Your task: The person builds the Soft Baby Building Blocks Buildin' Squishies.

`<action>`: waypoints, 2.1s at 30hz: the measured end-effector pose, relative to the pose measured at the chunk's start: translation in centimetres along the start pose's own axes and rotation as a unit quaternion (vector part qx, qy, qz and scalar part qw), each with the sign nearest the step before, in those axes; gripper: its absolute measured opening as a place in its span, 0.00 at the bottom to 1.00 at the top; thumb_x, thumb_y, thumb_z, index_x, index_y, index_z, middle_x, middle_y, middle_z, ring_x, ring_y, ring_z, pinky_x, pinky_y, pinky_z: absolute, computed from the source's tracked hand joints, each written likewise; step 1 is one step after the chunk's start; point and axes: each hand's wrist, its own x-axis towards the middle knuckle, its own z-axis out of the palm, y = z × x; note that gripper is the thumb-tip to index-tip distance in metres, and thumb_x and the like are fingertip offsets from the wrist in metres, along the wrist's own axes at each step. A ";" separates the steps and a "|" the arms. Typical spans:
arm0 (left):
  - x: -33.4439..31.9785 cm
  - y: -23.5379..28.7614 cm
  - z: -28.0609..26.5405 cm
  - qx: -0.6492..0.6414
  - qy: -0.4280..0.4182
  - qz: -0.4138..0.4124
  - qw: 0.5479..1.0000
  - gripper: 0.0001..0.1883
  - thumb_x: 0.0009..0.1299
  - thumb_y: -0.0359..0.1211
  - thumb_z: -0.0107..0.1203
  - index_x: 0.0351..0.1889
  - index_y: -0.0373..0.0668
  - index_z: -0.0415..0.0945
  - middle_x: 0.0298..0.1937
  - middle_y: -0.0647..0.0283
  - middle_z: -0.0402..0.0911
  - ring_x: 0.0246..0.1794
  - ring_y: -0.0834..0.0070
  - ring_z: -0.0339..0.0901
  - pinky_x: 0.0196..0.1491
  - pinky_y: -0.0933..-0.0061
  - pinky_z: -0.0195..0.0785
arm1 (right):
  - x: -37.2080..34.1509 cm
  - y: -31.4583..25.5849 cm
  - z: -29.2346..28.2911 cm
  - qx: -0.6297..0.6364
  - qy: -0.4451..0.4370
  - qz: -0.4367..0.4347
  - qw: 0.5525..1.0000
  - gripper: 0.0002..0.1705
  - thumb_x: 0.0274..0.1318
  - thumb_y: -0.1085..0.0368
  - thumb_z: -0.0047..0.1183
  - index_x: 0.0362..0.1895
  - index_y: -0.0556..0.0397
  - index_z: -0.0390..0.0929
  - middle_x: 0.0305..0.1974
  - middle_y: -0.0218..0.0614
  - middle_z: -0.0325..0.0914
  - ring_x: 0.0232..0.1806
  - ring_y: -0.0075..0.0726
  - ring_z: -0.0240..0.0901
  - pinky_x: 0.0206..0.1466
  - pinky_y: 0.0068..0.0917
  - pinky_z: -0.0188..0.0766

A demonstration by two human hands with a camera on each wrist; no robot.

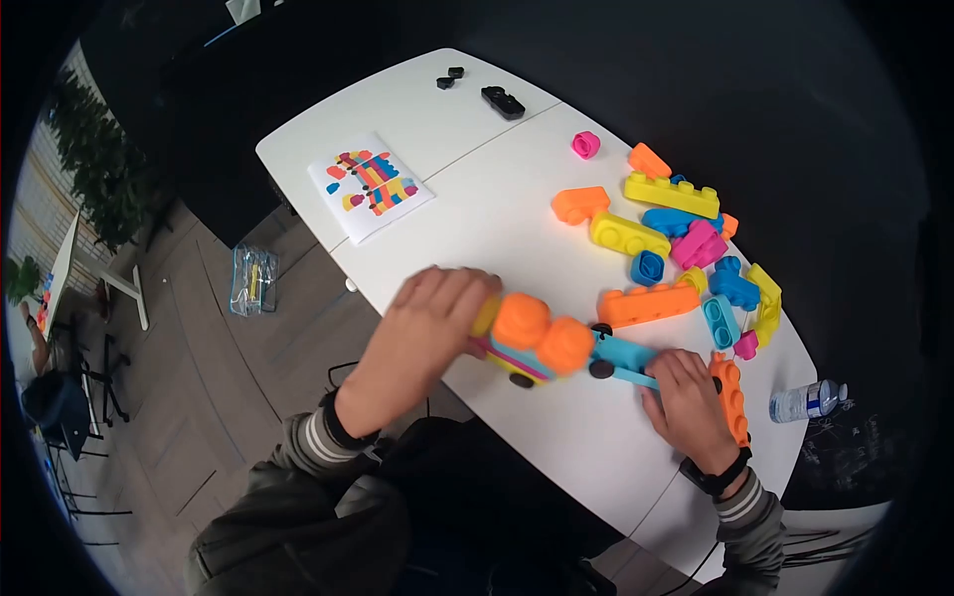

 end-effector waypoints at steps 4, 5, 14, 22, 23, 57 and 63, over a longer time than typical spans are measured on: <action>0.5 -1.9 -1.0 0.034 0.022 -0.050 0.998 0.39 0.62 0.37 0.83 0.71 0.42 0.77 0.64 0.57 0.85 0.66 0.47 0.83 0.69 0.48 0.76 | -1.1 -1.0 -2.9 0.221 -0.081 0.169 0.957 0.22 0.75 0.68 0.69 0.65 0.57 0.77 0.51 0.48 0.86 0.51 0.45 0.86 0.56 0.42 0.82; 0.5 -2.2 -0.9 0.047 0.032 -0.068 0.996 0.39 0.63 0.38 0.83 0.72 0.42 0.77 0.64 0.57 0.85 0.65 0.47 0.83 0.69 0.48 0.76 | -1.3 -1.2 -3.5 0.377 -0.113 0.264 0.880 0.23 0.77 0.68 0.68 0.69 0.56 0.74 0.49 0.44 0.85 0.47 0.37 0.86 0.51 0.36 0.82; 0.1 0.3 2.2 0.143 0.146 -0.053 0.977 0.50 0.66 0.42 0.86 0.85 0.44 0.74 0.86 0.49 0.68 0.88 0.35 0.60 0.85 0.38 0.63 | -2.1 0.2 -0.8 0.435 -0.133 0.154 0.877 0.34 0.77 0.62 0.72 0.78 0.57 0.75 0.55 0.41 0.84 0.55 0.40 0.83 0.64 0.40 0.81; 0.3 2.2 5.5 0.087 0.177 -0.031 0.980 0.44 0.70 0.44 0.84 0.82 0.42 0.77 0.86 0.50 0.69 0.86 0.39 0.60 0.85 0.40 0.59 | 0.1 0.1 -2.2 0.274 -0.133 0.082 0.949 0.32 0.81 0.56 0.67 0.80 0.56 0.81 0.69 0.45 0.75 0.75 0.54 0.74 0.78 0.44 0.75; 0.6 1.8 5.8 0.034 0.127 -0.015 0.991 0.41 0.71 0.41 0.83 0.81 0.41 0.78 0.83 0.51 0.73 0.84 0.40 0.64 0.83 0.41 0.61 | 0.3 0.3 -2.1 0.286 -0.133 0.076 0.946 0.31 0.82 0.55 0.67 0.79 0.56 0.81 0.70 0.45 0.76 0.76 0.54 0.74 0.78 0.44 0.75; 0.0 5.8 9.5 -0.230 0.042 0.100 0.967 0.38 0.78 0.34 0.78 0.81 0.34 0.71 0.77 0.44 0.80 0.70 0.44 0.84 0.69 0.51 0.84 | 1.5 -0.8 -6.6 0.141 -0.002 0.109 0.984 0.36 0.66 0.54 0.81 0.67 0.60 0.80 0.58 0.51 0.88 0.58 0.67 0.87 0.62 0.51 0.84; -0.3 5.2 9.4 -0.252 -0.050 0.052 0.965 0.37 0.78 0.39 0.76 0.80 0.34 0.72 0.76 0.46 0.83 0.73 0.43 0.84 0.71 0.50 0.83 | -0.2 -2.4 -3.7 0.128 -0.043 0.032 0.990 0.37 0.73 0.56 0.76 0.76 0.60 0.76 0.70 0.55 0.83 0.65 0.68 0.84 0.72 0.52 0.80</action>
